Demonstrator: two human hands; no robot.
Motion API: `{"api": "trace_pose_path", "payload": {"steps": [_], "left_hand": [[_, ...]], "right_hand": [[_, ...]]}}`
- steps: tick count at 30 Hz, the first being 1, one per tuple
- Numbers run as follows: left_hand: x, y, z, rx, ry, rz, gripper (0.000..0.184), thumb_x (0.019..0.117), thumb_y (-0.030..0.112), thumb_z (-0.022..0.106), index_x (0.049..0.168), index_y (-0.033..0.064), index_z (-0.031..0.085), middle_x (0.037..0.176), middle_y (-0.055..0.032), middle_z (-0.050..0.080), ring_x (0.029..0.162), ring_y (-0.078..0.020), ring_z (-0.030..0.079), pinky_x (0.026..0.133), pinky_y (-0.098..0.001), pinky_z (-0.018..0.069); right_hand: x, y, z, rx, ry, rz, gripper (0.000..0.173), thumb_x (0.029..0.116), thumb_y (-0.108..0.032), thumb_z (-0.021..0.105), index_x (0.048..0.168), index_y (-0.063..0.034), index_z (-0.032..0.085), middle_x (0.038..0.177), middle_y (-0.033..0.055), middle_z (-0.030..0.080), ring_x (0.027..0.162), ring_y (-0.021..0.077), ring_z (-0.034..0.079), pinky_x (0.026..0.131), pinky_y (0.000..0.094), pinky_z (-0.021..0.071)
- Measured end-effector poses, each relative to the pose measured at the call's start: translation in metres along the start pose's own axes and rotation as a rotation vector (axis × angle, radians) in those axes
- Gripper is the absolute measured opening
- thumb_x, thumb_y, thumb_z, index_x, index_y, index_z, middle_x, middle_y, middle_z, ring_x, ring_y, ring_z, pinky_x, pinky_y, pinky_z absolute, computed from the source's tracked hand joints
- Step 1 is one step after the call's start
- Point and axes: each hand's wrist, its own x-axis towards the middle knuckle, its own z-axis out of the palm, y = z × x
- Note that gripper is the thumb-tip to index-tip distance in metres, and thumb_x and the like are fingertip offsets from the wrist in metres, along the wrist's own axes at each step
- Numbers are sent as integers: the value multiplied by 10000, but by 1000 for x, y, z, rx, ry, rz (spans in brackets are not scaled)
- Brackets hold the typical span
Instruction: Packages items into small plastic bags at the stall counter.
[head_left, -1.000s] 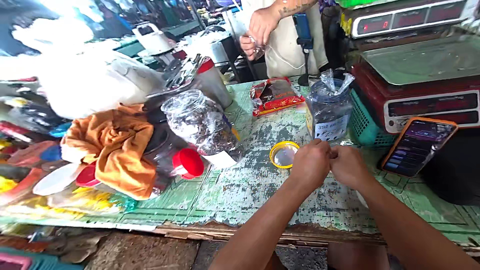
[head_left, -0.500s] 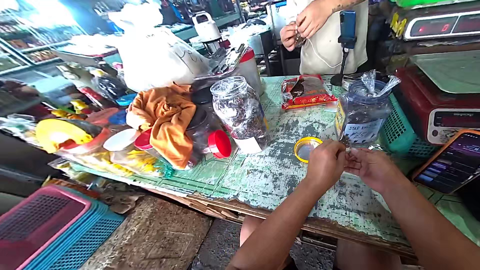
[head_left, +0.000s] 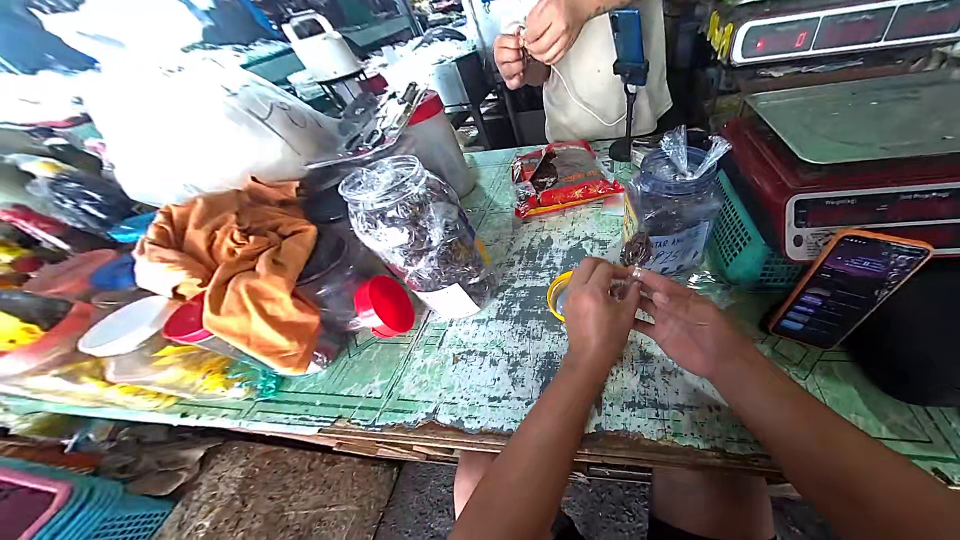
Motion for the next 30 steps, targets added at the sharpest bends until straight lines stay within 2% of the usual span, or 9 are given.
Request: {"api": "trace_pose_path", "payload": {"steps": [5, 11, 14, 17, 18, 20, 23, 27, 30], "left_hand": [[6, -6, 5, 174, 16, 127, 100, 811, 102, 737, 902, 73, 707, 967, -82, 700, 923, -253, 670, 816, -454, 542], [-4, 3, 7, 168, -81, 18, 108, 790, 92, 759, 839, 61, 668, 893, -89, 657, 902, -275, 650, 822, -492, 527], [-13, 3, -5, 152, -109, 28, 355, 779, 130, 798, 1098, 50, 664, 1254, -161, 627, 1182, -346, 602, 956, -564, 510], [-20, 1, -22, 122, -286, 195, 596, 838, 187, 764, 1408, 106, 610, 1578, -152, 455, 1481, -379, 386, 1169, -648, 325], [-22, -2, -25, 90, -348, 217, 529, 881, 210, 744, 1392, 122, 642, 1500, -94, 564, 1451, -314, 451, 1194, -610, 317], [-25, -7, -34, -11, -460, 110, 391, 946, 249, 717, 1311, 110, 697, 1197, -22, 736, 1155, -141, 666, 1084, -405, 493], [-27, -15, -44, -150, -603, -53, 255, 959, 231, 700, 1146, 64, 749, 1038, -59, 735, 906, -98, 690, 852, -282, 577], [-32, -17, -51, -169, -605, -25, 199, 991, 229, 662, 993, 58, 764, 1007, -55, 726, 909, -101, 676, 843, -282, 563], [-6, -23, -83, -108, -354, -2, 173, 995, 191, 652, 997, 67, 774, 1093, -66, 724, 981, -126, 690, 880, -328, 589]], "right_hand": [[-2, 0, 11, -51, 96, 62, 436, 1013, -120, 489, 1434, -21, 548, 1367, 118, 619, 1244, 217, 601, 1064, 412, 502], [-2, -7, 12, -408, 311, 22, 149, 962, -38, 682, 1082, -3, 762, 1015, 93, 754, 929, 168, 697, 867, 327, 571], [-5, -12, 9, -645, 300, 5, 79, 928, -92, 743, 971, -30, 763, 882, 59, 738, 797, 123, 688, 768, 301, 582], [-4, -25, 7, -842, 165, 47, 115, 944, -142, 715, 987, -36, 705, 870, 35, 692, 764, 85, 653, 723, 259, 556], [-5, -26, 7, -889, 121, 48, 130, 954, -150, 706, 1030, -46, 693, 910, 32, 700, 805, 81, 669, 755, 255, 568], [-10, -22, 9, -979, 70, -30, 141, 978, -172, 671, 1072, -66, 676, 941, 25, 695, 846, 82, 672, 784, 260, 571], [-15, -21, 12, -959, 60, -262, 126, 994, -146, 620, 1071, -59, 669, 937, 27, 684, 852, 82, 663, 776, 249, 570], [-14, -19, 13, -831, 49, -346, 139, 990, -129, 600, 1078, -39, 660, 947, 27, 683, 831, 88, 662, 731, 256, 575], [-9, -23, 1, -741, 103, -355, 301, 988, -187, 614, 1222, 2, 625, 1010, 78, 696, 853, 155, 684, 722, 321, 595]]}}
